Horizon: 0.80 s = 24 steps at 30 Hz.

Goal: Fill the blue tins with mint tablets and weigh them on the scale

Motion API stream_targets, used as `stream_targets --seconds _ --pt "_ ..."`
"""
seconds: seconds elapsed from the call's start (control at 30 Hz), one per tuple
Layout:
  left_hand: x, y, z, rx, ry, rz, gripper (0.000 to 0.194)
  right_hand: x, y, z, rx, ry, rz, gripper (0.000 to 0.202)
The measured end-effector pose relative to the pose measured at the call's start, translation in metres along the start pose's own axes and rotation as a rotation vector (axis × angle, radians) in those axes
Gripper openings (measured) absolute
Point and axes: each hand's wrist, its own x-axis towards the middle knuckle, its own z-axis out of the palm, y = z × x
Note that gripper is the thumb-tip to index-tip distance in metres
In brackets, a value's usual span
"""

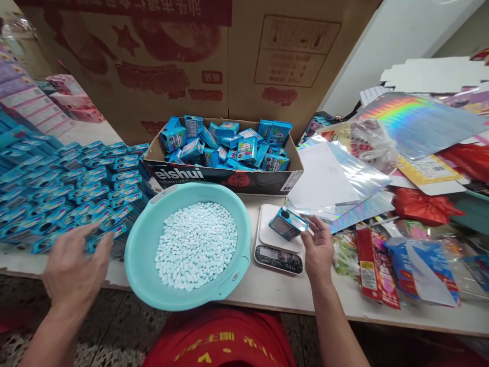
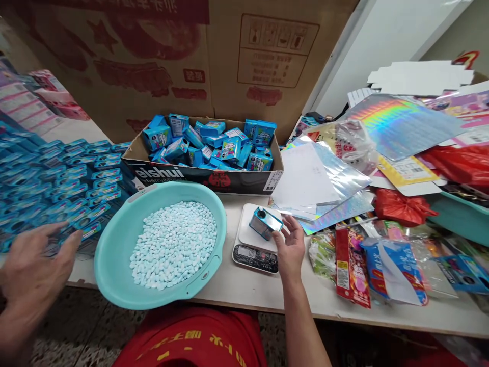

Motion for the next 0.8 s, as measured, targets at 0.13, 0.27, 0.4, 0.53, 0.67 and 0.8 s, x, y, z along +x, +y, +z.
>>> stream_targets --seconds 0.13,0.27,0.4,0.53,0.67,0.8 --pt "-0.008 0.028 0.021 -0.118 -0.157 0.237 0.028 -0.016 -0.001 -0.027 -0.044 0.224 0.058 0.04" --pt "-0.013 0.052 0.044 -0.096 -0.326 0.551 0.028 -0.032 0.0 -0.047 -0.08 0.342 0.082 0.04" --pt "-0.011 0.062 0.055 -0.038 -0.349 0.64 0.029 -0.038 0.002 -0.057 -0.071 0.398 0.093 0.041" --pt "-0.007 0.062 0.053 -0.031 -0.371 0.681 0.029 -0.035 0.004 -0.056 -0.052 0.402 0.086 0.039" --pt "0.0 0.069 0.047 -0.069 -0.375 0.694 0.029 -0.032 0.004 -0.049 -0.044 0.368 0.101 0.038" --pt "0.013 0.101 0.044 -0.194 -0.418 0.726 0.029 -0.035 0.006 -0.04 -0.043 0.308 0.128 0.038"
